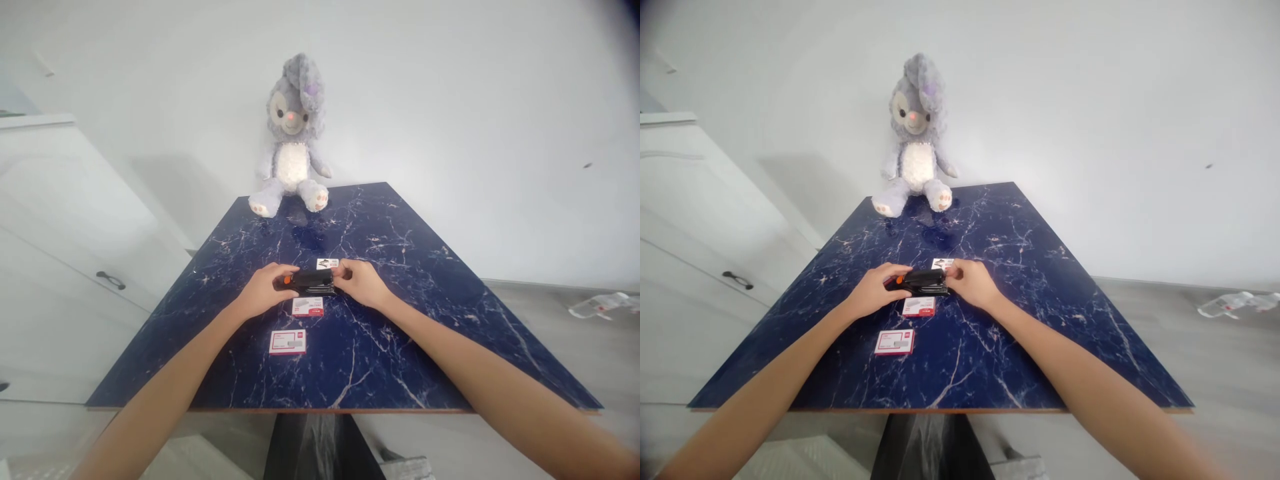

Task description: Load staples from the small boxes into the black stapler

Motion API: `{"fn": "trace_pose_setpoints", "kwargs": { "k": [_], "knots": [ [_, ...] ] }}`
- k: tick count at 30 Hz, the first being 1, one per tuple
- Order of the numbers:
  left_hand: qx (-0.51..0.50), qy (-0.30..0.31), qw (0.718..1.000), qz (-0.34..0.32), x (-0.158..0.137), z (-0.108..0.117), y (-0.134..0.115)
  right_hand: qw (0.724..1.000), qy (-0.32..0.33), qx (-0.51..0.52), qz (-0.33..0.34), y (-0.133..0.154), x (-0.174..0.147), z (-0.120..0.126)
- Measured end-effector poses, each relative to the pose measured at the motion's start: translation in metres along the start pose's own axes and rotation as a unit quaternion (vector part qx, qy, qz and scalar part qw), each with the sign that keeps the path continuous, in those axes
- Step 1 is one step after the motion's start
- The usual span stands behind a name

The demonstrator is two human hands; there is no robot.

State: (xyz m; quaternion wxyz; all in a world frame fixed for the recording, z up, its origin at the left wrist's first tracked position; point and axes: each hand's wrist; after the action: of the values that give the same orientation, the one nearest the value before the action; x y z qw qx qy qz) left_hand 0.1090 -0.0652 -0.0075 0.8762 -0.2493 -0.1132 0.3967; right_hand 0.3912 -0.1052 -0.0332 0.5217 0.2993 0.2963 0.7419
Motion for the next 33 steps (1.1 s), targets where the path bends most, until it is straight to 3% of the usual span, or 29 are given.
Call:
{"fn": "trace_pose_setpoints", "kwargs": {
  "k": [33],
  "knots": [
    [-0.045,-0.017,0.999,0.007,0.0008,-0.0088,-0.005,1.0,-0.007,0.027,-0.011,-0.0007,0.0013,-0.0043]
  ]
}}
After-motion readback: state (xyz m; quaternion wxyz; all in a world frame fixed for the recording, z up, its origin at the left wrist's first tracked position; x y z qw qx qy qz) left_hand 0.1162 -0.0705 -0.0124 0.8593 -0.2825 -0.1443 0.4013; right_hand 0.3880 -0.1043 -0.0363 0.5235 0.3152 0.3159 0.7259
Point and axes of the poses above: each hand's wrist, its own x-axis towards the middle knuckle, its own z-axis out of the back of the hand, y = z × x, and after that the axes turned 14 degrees about y, right-handed
